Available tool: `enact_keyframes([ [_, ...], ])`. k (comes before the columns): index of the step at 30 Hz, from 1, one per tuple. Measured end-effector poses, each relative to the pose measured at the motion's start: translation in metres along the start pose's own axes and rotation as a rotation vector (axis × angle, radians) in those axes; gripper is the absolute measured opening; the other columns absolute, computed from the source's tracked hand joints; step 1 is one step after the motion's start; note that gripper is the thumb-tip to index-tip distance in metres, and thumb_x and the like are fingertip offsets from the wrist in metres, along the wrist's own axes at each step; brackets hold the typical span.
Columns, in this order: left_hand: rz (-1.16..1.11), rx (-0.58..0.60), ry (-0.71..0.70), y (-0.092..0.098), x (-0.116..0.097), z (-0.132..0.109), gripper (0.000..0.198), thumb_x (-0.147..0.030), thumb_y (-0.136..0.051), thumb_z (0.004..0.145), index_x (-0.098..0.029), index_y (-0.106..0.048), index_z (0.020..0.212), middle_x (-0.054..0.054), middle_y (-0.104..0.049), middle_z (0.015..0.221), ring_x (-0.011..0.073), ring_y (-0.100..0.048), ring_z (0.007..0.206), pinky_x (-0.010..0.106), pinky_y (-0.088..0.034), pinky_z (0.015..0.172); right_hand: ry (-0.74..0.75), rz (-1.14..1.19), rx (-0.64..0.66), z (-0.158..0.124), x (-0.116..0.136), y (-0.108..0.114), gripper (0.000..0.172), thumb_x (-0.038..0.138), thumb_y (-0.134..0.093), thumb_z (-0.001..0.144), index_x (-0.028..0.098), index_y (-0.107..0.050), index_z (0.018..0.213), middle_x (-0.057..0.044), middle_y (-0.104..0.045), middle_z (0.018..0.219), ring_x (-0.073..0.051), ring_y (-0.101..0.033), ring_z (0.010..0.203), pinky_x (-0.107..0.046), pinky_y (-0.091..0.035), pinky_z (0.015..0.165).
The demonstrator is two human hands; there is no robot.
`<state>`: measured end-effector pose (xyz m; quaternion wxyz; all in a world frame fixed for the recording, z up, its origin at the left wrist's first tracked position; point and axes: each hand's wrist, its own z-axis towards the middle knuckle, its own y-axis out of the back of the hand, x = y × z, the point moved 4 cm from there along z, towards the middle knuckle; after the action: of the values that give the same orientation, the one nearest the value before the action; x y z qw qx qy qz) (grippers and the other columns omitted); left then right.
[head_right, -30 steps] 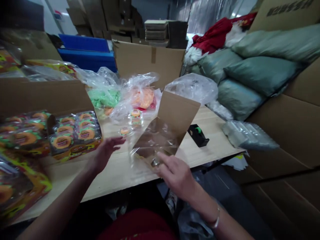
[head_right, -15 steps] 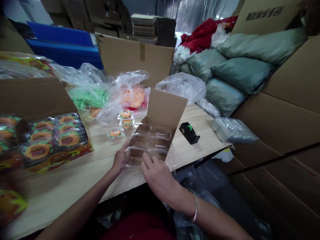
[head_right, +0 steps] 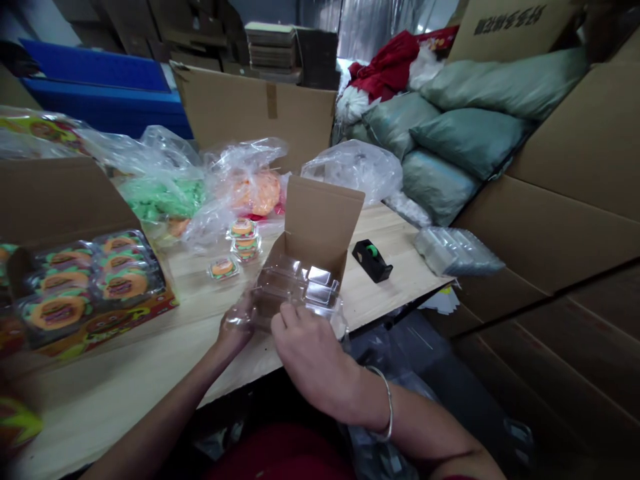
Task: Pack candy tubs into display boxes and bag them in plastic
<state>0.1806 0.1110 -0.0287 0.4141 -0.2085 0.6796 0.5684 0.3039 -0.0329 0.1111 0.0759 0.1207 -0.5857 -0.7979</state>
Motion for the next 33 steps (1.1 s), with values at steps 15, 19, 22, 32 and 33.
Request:
enact_keyframes([
  [15, 0.517, 0.08, -0.024, 0.003, -0.004, -0.004, 0.06, -0.017, -0.038, 0.09, -0.019, -0.036, 0.151, 0.013, -0.074, 0.096, 0.0273, -0.07, 0.088, 0.034, -0.049, 0.077, -0.001, 0.079, 0.244, 0.055, -0.053, -0.102, 0.013, 0.024, -0.055, 0.096, 0.014, -0.059, 0.102, -0.011, -0.064, 0.107, -0.019, -0.064, 0.079, -0.027, -0.043, 0.062],
  [19, 0.402, 0.091, -0.097, 0.011, 0.008, -0.006, 0.064, -0.018, -0.039, 0.09, -0.027, -0.032, 0.153, 0.009, -0.074, 0.103, 0.0265, -0.07, 0.091, 0.034, -0.049, 0.08, 0.073, 0.196, 0.327, 0.04, -0.047, -0.14, 0.019, 0.033, -0.054, 0.098, 0.014, -0.058, 0.103, -0.011, -0.059, 0.115, -0.017, -0.063, 0.08, -0.027, -0.044, 0.064],
  [22, 0.329, 0.092, -0.116, 0.015, 0.017, -0.007, 0.061, -0.02, -0.039, 0.09, -0.024, -0.039, 0.15, 0.009, -0.074, 0.103, 0.028, -0.07, 0.091, 0.037, -0.049, 0.083, 0.126, 0.274, 0.407, 0.035, -0.046, -0.149, 0.026, 0.039, -0.049, 0.101, 0.016, -0.061, 0.103, -0.009, -0.06, 0.111, -0.018, -0.063, 0.083, -0.028, -0.044, 0.067],
  [32, -0.367, -0.061, -0.097, -0.024, 0.028, -0.029, 0.058, -0.029, -0.05, 0.085, -0.015, -0.045, 0.141, 0.012, -0.055, 0.141, 0.0248, -0.052, 0.128, 0.041, -0.038, 0.111, -0.037, 0.382, 0.316, 0.036, -0.052, -0.142, 0.018, 0.026, -0.05, 0.1, 0.016, -0.066, 0.103, -0.01, -0.064, 0.113, -0.019, -0.063, 0.096, -0.026, -0.044, 0.08],
  [33, -0.376, -0.034, -0.105, -0.026, 0.027, -0.033, 0.057, -0.032, -0.051, 0.086, -0.016, -0.045, 0.141, 0.012, -0.054, 0.141, 0.0248, -0.053, 0.128, 0.041, -0.039, 0.11, -0.104, 0.358, 0.299, 0.031, -0.058, -0.144, 0.019, 0.027, -0.051, 0.099, 0.016, -0.065, 0.104, -0.011, -0.064, 0.114, -0.02, -0.063, 0.097, -0.028, -0.045, 0.081],
])
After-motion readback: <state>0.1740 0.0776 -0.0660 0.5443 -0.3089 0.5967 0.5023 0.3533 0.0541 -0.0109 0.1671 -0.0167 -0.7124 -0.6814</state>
